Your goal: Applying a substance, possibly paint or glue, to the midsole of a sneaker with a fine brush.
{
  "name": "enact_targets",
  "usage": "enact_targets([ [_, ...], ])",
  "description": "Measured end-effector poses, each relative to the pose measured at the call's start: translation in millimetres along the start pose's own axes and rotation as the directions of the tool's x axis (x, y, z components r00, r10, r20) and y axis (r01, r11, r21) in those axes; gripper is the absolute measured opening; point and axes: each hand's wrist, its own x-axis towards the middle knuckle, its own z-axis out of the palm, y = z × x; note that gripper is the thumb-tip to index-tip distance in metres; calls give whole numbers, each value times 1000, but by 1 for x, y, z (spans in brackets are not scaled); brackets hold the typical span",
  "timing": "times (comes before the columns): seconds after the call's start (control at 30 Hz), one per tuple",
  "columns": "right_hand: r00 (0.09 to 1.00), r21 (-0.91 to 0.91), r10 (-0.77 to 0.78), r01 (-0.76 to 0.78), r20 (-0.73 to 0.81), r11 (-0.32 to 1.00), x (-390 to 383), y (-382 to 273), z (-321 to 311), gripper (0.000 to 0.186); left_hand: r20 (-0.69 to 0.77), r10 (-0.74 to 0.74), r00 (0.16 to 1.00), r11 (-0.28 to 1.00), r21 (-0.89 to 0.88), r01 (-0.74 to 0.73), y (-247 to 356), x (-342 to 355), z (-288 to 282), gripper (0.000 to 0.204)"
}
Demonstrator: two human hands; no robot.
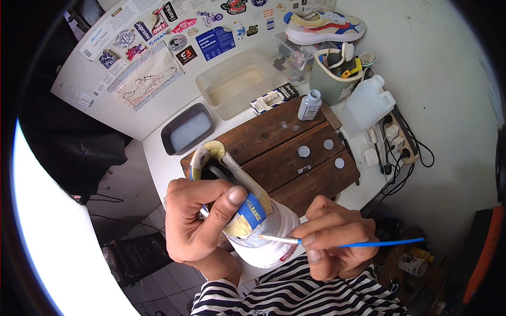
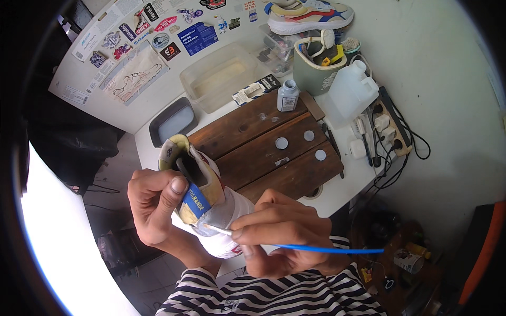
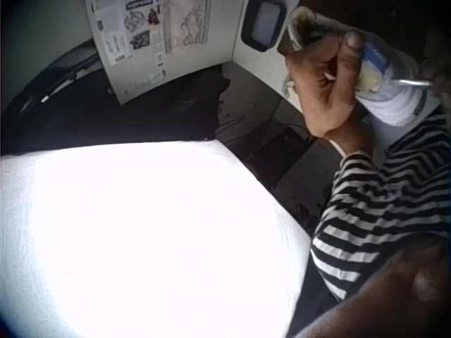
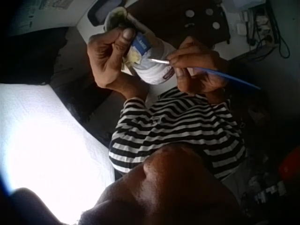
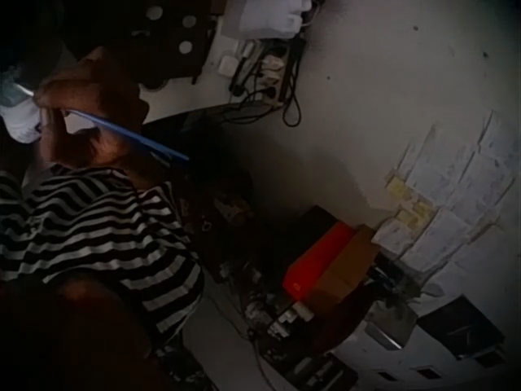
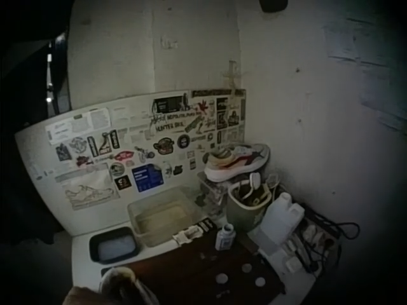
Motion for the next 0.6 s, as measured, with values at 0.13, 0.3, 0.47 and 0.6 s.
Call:
enact_targets([
  [0.13,997,-12,1,-2,-79,1000,-3,11,5,20,20,-10,1000,999,45,9,0,0,-3,19],
  [0.3,976,-8,62,-65,-207,998,-16,20,-1,18,-188,115,975,990,108,-96,-4,-8,8,17],
  [0.47,981,71,76,-64,-176,995,-18,8,6,18,-55,-23,998,998,55,27,-2,-8,-2,18],
  [0.6,998,-46,-1,-2,-64,999,-11,-3,6,20,-164,124,979,981,167,-97,-5,-12,7,17],
])
